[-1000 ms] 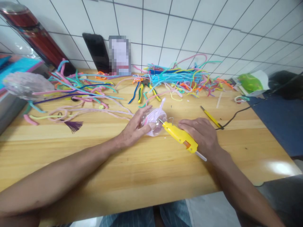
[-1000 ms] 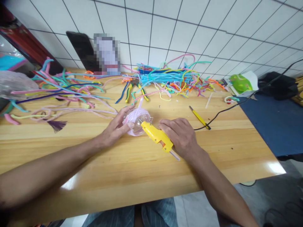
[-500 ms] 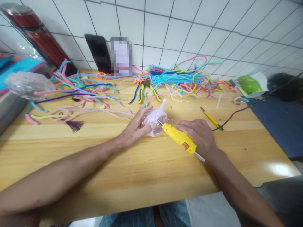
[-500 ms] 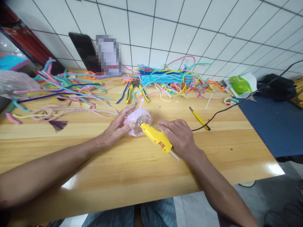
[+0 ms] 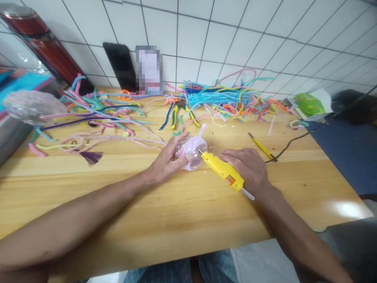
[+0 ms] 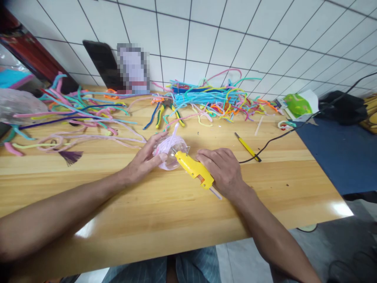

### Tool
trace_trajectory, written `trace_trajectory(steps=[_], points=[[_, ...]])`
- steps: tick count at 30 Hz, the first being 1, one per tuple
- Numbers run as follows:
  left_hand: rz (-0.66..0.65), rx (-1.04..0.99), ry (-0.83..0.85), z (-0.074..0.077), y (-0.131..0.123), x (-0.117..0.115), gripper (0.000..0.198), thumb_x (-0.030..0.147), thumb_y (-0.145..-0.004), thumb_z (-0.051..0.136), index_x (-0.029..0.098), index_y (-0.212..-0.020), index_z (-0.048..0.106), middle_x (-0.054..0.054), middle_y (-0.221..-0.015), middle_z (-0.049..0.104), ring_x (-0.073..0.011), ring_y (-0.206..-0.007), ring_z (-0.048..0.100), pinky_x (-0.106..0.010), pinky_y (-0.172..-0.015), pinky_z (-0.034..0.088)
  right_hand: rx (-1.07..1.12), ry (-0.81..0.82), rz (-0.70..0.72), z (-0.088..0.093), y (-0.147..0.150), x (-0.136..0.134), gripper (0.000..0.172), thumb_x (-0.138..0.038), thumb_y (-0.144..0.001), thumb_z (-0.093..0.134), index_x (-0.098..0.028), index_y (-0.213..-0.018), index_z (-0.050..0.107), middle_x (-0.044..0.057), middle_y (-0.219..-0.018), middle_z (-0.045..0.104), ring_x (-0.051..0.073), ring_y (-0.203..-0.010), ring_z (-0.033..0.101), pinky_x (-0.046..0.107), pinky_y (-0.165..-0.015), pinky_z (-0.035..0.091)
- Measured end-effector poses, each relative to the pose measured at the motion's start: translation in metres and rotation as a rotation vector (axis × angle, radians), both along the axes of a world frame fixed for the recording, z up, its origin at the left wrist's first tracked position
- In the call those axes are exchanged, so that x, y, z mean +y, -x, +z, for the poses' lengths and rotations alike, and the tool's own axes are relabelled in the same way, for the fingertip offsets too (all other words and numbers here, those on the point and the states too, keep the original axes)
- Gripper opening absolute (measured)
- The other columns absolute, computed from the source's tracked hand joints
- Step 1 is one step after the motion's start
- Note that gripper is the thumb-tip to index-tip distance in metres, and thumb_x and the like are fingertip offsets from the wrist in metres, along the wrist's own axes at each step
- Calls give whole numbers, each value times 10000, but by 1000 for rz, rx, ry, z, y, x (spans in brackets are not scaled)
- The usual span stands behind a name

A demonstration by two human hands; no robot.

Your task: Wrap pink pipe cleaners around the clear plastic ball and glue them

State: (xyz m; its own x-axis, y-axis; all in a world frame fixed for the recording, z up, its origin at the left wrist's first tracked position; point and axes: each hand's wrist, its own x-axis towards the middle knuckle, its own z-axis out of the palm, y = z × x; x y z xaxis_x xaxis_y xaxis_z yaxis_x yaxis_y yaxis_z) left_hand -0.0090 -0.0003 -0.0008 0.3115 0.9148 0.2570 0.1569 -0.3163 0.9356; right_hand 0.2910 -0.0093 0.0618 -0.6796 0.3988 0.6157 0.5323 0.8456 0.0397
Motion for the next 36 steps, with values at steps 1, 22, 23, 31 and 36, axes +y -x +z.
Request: trace_trajectory(steps=[1, 22, 23, 31, 36], points=[[-2, 3, -4, 0, 0, 0, 730, 637, -1015, 674, 314, -1624, 432, -122, -1630, 520, -370, -1525, 502, -603, -1311, 386, 0, -4, -1, 0, 0, 0, 333, -341, -1131, 505, -175, -1354, 689, 138, -1172, 847, 253, -960, 771, 398, -829, 507], [1, -11, 3, 2, -1, -1, 733, 631, -1010, 684, 313, -1625, 442, -122, -1632, 526, -368, -1529, 500, -598, -1314, 385, 10, 8, -7, 0, 0, -2, 323, -353, -1135, 512, -185, -1343, 694, 138, -1147, 848, 256, -940, 775, 396, -821, 499], [1, -12, 3, 2, -1, -1, 732, 630, -1011, 683, 315, -1626, 441, -121, -1628, 530, -366, -1527, 503, -595, -1312, 388, 10, 19, -4, 0, 0, -2, 329, -349, -1131, 517, -186, -1358, 691, 139, -1157, 848, 259, -946, 776, 398, -825, 500], [4, -10, 0, 1, -1, -1, 728, 621, -1009, 692, 325, -1626, 445, -111, -1632, 534, -361, -1526, 508, -586, -1313, 393, 8, 28, 2, -1, -1, -1, 342, -350, -1124, 519, -197, -1373, 696, 130, -1160, 850, 258, -944, 778, 402, -816, 506], [-2, -16, 2, 1, -1, 0, 728, 615, -1010, 693, 314, -1624, 446, -116, -1635, 530, -365, -1528, 508, -584, -1315, 394, 16, 33, 5, -1, 1, -1, 320, -339, -1126, 524, -190, -1348, 701, 129, -1154, 852, 250, -932, 782, 397, -808, 499]])
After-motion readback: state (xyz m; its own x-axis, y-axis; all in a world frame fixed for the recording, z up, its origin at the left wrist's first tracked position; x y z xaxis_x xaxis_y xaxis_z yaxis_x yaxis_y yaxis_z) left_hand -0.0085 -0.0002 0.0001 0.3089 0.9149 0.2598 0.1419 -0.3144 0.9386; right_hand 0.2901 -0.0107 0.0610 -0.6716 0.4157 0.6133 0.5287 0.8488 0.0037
